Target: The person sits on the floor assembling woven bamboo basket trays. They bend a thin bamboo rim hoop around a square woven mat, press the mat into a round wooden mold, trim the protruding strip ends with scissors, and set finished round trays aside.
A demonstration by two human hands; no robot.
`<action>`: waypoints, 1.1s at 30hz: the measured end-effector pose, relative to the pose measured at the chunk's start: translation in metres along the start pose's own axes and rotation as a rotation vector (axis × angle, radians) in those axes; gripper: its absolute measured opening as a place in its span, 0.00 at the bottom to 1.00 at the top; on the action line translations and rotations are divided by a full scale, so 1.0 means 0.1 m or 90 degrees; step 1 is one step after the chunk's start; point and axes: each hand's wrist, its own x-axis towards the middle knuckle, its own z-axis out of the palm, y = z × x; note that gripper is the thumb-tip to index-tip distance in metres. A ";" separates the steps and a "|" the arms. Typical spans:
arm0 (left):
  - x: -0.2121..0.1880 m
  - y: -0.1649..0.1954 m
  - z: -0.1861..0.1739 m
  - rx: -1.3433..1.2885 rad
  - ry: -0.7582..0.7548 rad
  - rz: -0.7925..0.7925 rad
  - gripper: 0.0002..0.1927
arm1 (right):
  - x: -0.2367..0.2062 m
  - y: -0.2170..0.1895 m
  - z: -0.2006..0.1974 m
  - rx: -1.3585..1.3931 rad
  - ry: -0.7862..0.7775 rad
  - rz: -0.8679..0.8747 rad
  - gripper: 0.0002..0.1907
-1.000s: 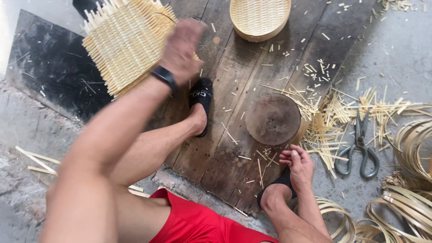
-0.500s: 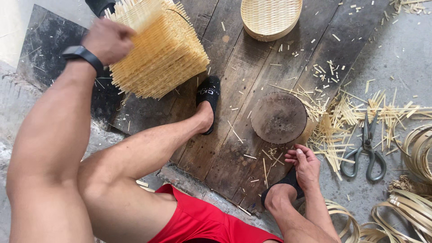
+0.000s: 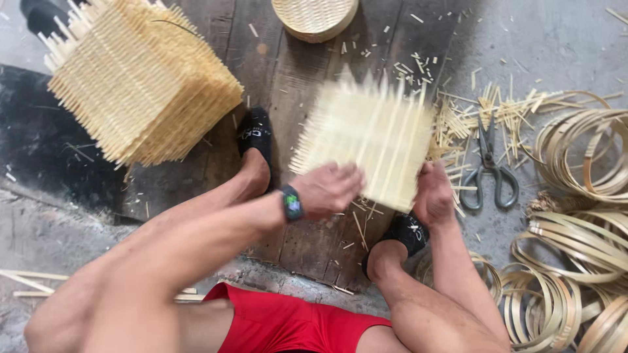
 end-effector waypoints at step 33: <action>-0.25 -3.68 1.37 -0.209 0.621 -0.815 0.20 | 3.04 -0.83 2.05 -0.982 0.070 -0.410 0.09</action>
